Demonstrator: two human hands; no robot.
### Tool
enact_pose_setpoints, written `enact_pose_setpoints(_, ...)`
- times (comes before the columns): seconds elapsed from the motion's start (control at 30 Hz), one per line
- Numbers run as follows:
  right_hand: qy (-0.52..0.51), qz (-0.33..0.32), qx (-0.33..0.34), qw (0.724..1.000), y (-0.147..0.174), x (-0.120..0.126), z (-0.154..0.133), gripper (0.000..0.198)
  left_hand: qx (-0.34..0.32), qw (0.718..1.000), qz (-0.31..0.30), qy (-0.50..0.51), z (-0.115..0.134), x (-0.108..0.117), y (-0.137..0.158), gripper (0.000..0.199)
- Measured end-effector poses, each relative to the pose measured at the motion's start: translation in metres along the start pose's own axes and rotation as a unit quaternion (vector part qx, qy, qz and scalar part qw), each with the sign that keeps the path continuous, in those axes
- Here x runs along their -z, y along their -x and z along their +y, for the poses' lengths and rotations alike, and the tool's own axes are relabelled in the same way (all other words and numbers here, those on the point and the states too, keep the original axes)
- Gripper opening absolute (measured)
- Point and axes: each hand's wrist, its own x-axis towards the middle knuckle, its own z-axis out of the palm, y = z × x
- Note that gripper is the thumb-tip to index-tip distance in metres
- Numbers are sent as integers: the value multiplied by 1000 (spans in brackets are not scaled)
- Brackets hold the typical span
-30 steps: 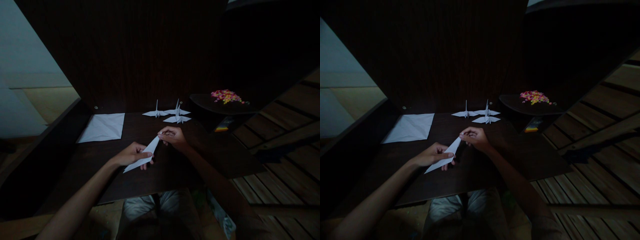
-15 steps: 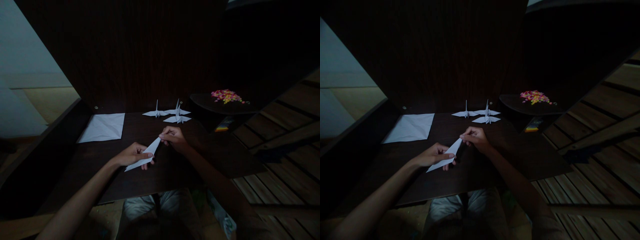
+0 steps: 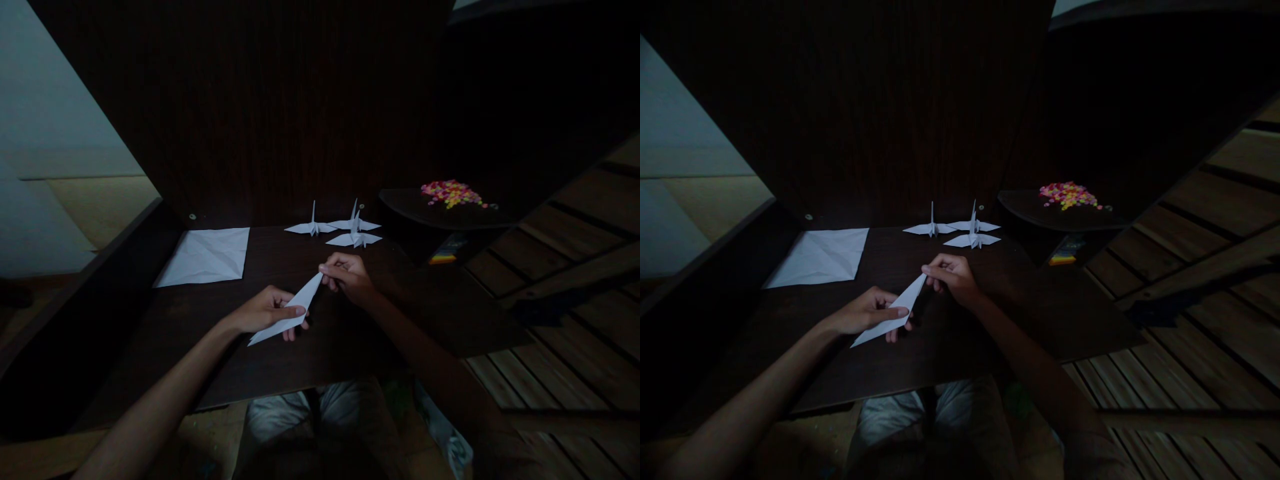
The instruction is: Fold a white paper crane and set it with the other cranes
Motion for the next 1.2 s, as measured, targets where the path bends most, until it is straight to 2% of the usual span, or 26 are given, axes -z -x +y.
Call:
enact_pose_setpoints(0.27,52,-17,-30,998,-1,-6,-2,31,-18,997,69,-3,-4,-1,-3,33)
enact_pose_setpoints(0.47,99,-18,-15,995,1,-7,-3,32,-12,998,59,-4,-6,-2,-5,35)
enact_pose_setpoints(0.7,91,-4,1,996,2,-9,2,32,-4,999,39,17,-5,-3,-5,35)
enact_pose_setpoints(0.87,69,-12,-8,997,1,-11,6,34,-14,998,60,22,-7,-6,-8,35)
enact_pose_setpoints(1.03,109,-42,-39,992,1,-15,8,34,-41,995,87,20,-10,-6,-11,35)
enact_pose_setpoints(1.2,123,-57,-40,990,5,-18,10,30,-61,991,118,16,-13,-7,-15,36)
